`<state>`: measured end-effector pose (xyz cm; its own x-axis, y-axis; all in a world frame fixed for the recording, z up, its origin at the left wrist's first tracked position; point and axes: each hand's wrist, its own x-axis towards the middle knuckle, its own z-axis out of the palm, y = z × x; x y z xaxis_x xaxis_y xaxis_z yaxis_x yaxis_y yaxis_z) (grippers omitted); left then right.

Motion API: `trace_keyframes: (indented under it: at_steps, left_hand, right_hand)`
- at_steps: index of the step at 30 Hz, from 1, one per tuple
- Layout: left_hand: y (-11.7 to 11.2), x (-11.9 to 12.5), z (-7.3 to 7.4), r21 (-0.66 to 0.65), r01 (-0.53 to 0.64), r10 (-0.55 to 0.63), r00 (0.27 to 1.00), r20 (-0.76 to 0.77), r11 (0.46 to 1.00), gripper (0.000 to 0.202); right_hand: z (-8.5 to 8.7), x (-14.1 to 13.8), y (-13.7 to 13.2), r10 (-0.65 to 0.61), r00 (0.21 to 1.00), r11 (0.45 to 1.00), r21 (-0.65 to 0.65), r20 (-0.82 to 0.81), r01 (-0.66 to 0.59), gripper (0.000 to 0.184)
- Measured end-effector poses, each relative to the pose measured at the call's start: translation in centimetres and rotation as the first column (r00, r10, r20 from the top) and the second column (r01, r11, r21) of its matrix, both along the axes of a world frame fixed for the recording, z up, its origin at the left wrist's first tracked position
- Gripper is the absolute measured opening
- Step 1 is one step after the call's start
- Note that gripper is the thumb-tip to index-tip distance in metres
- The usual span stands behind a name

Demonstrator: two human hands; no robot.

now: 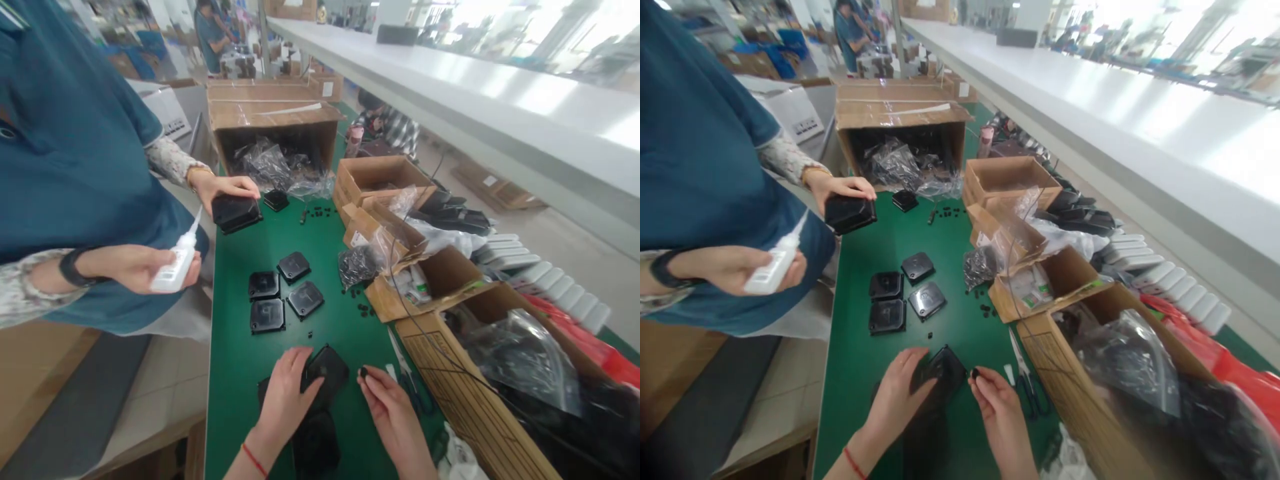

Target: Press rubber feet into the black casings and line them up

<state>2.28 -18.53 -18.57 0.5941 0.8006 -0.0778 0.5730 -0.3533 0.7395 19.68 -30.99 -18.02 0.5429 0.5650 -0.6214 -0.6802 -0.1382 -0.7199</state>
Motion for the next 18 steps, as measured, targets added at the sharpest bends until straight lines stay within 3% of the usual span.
trace_keyframes:
  at_steps: [3,6,7,9,11,14,18]
  left_hand:
    - [-1.5,-0.1,-0.1,-0.007,0.047,-0.047,0.999,0.006,0.999,0.052]
    - [-2.4,1.1,1.1,-0.149,0.005,0.016,0.990,0.139,0.989,0.040]
    - [-2.6,1.7,1.8,-0.256,-0.020,0.065,0.983,0.171,0.967,0.030]
    - [-2.9,2.8,3.2,-0.484,-0.059,0.158,0.973,0.166,0.873,0.017]
    - [-3.2,3.7,4.2,-0.625,-0.073,0.195,0.972,0.129,0.777,0.025]
    - [-3.5,4.0,4.6,-0.694,-0.047,0.219,0.962,0.161,0.718,0.029]
    - [-3.2,3.4,4.3,-0.781,-0.028,0.297,0.933,0.203,0.623,0.038]
  right_hand:
    - [0.3,-0.5,-0.1,0.009,0.999,1.000,0.009,-0.051,-0.008,0.039]
    - [0.7,-0.9,-0.2,0.056,0.998,0.998,-0.021,-0.037,-0.057,0.040]
    - [0.9,-1.0,-0.3,0.092,0.996,0.995,-0.039,0.004,-0.092,0.041]
    - [1.3,-1.3,-0.3,0.210,0.966,0.977,-0.066,0.149,-0.202,0.037]
    - [1.9,-1.7,-0.3,0.324,0.888,0.945,-0.076,0.326,-0.317,0.030]
    - [2.6,-2.2,0.2,0.363,0.803,0.924,-0.073,0.472,-0.375,0.026]
    - [3.1,-2.2,1.2,0.378,0.840,0.920,-0.060,0.388,-0.386,0.032]
